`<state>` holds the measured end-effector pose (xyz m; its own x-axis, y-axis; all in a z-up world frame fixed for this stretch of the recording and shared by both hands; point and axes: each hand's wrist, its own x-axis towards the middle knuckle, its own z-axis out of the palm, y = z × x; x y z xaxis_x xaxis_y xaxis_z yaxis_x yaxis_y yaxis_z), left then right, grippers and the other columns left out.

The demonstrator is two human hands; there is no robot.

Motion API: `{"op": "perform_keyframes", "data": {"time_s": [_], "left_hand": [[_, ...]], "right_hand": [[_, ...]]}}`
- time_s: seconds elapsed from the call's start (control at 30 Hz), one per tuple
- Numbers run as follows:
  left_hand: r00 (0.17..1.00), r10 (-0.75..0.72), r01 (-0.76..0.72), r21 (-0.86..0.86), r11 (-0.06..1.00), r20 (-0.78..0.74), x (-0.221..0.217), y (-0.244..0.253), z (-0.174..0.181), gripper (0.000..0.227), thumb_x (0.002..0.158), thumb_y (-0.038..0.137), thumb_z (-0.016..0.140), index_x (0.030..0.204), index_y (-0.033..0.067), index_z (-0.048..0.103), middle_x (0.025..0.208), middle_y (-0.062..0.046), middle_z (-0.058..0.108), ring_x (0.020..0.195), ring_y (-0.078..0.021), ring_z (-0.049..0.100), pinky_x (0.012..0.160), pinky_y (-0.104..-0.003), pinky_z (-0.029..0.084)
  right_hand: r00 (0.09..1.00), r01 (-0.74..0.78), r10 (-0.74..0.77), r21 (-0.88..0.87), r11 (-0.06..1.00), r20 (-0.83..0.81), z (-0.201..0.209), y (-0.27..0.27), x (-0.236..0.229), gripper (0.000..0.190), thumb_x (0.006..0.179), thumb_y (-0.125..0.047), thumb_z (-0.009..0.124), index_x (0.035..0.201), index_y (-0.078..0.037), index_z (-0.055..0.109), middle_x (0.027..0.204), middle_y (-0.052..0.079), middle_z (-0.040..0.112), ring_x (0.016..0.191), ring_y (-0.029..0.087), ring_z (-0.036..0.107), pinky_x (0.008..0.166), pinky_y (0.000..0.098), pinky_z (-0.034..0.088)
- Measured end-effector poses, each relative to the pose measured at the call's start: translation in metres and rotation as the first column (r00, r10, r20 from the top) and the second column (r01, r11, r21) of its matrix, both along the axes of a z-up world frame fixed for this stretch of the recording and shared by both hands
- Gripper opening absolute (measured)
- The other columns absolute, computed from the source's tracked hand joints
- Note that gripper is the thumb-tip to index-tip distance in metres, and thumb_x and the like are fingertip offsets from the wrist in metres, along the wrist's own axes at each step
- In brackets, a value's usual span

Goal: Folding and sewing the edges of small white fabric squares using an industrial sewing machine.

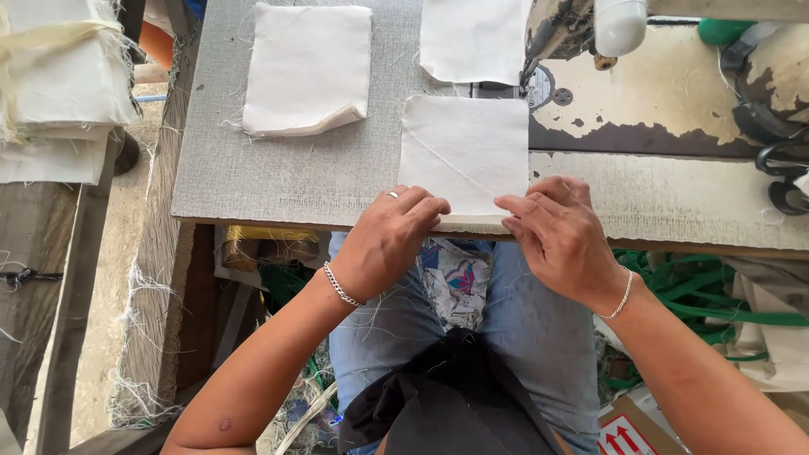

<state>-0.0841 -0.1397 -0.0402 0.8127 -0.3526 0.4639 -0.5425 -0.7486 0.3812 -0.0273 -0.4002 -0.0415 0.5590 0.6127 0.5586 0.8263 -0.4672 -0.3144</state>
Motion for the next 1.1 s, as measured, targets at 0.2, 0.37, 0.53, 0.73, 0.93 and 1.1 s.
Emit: {"op": "perform_keyframes", "data": {"time_s": [0.2, 0.37, 0.53, 0.73, 0.93, 1.1], "left_hand": [[0.999, -0.034, 0.036, 0.054, 0.998, -0.028, 0.005, 0.007, -0.012, 0.011, 0.098, 0.01, 0.063, 0.106, 0.0156, 0.069, 0.091, -0.003, 0.063, 0.084, -0.0242, 0.065, 0.071, -0.035, 0.054], [0.998, -0.059, 0.059, 0.092, 0.994, 0.006, 0.001, 0.008, 0.003, 0.013, 0.095, 0.017, 0.071, 0.107, 0.0141, 0.07, 0.096, -0.006, 0.062, 0.09, -0.0272, 0.064, 0.077, -0.039, 0.053], [0.997, -0.032, 0.018, 0.182, 0.983, 0.073, -0.009, 0.008, 0.002, 0.016, 0.095, 0.021, 0.071, 0.11, 0.0167, 0.07, 0.1, -0.002, 0.063, 0.105, -0.0225, 0.06, 0.091, -0.038, 0.045], [0.984, 0.032, -0.041, 0.052, 0.998, 0.173, -0.015, 0.002, -0.005, 0.011, 0.103, 0.017, 0.06, 0.105, 0.0205, 0.07, 0.091, 0.001, 0.062, 0.099, -0.0207, 0.064, 0.091, -0.038, 0.044], [0.987, 0.122, -0.126, 0.032, 0.992, 0.105, -0.015, 0.002, -0.007, 0.013, 0.1, 0.011, 0.061, 0.106, 0.0184, 0.07, 0.089, 0.002, 0.059, 0.096, -0.0223, 0.061, 0.088, -0.037, 0.042], [0.991, 0.133, -0.132, 0.076, 0.988, -0.01, -0.005, 0.005, 0.006, 0.013, 0.1, 0.01, 0.062, 0.111, 0.0122, 0.069, 0.083, 0.0, 0.062, 0.082, -0.0207, 0.062, 0.077, -0.034, 0.044]], "right_hand": [[1.0, -0.003, 0.004, -0.086, 0.996, 0.01, 0.003, -0.003, 0.002, 0.007, 0.097, -0.014, 0.069, 0.101, -0.012, 0.074, 0.081, -0.001, 0.062, 0.091, 0.02, 0.058, 0.093, 0.0418, 0.043], [0.999, -0.02, 0.026, -0.123, 0.992, 0.045, 0.006, -0.007, -0.001, 0.014, 0.098, -0.023, 0.067, 0.104, -0.012, 0.074, 0.088, 0.002, 0.059, 0.097, 0.022, 0.055, 0.092, 0.0432, 0.044], [0.994, -0.011, 0.026, -0.138, 0.99, 0.106, -0.004, -0.01, -0.009, 0.018, 0.096, -0.022, 0.069, 0.109, -0.011, 0.074, 0.099, 0.004, 0.06, 0.107, 0.024, 0.056, 0.103, 0.0483, 0.042], [1.0, -0.018, 0.018, -0.013, 1.0, 0.017, -0.004, -0.01, -0.01, 0.008, 0.097, -0.015, 0.071, 0.101, -0.011, 0.076, 0.097, 0.002, 0.061, 0.109, 0.024, 0.058, 0.105, 0.0465, 0.043], [0.998, 0.049, -0.051, -0.047, 0.998, -0.045, 0.003, -0.008, -0.002, 0.016, 0.101, -0.021, 0.068, 0.089, -0.011, 0.07, 0.096, 0.0, 0.058, 0.11, 0.024, 0.055, 0.089, 0.0402, 0.046], [0.986, 0.11, -0.123, -0.116, 0.987, -0.114, 0.009, -0.008, 0.005, 0.028, 0.096, -0.024, 0.077, 0.075, -0.009, 0.066, 0.092, 0.001, 0.056, 0.109, 0.024, 0.051, 0.083, 0.0409, 0.045]]}}
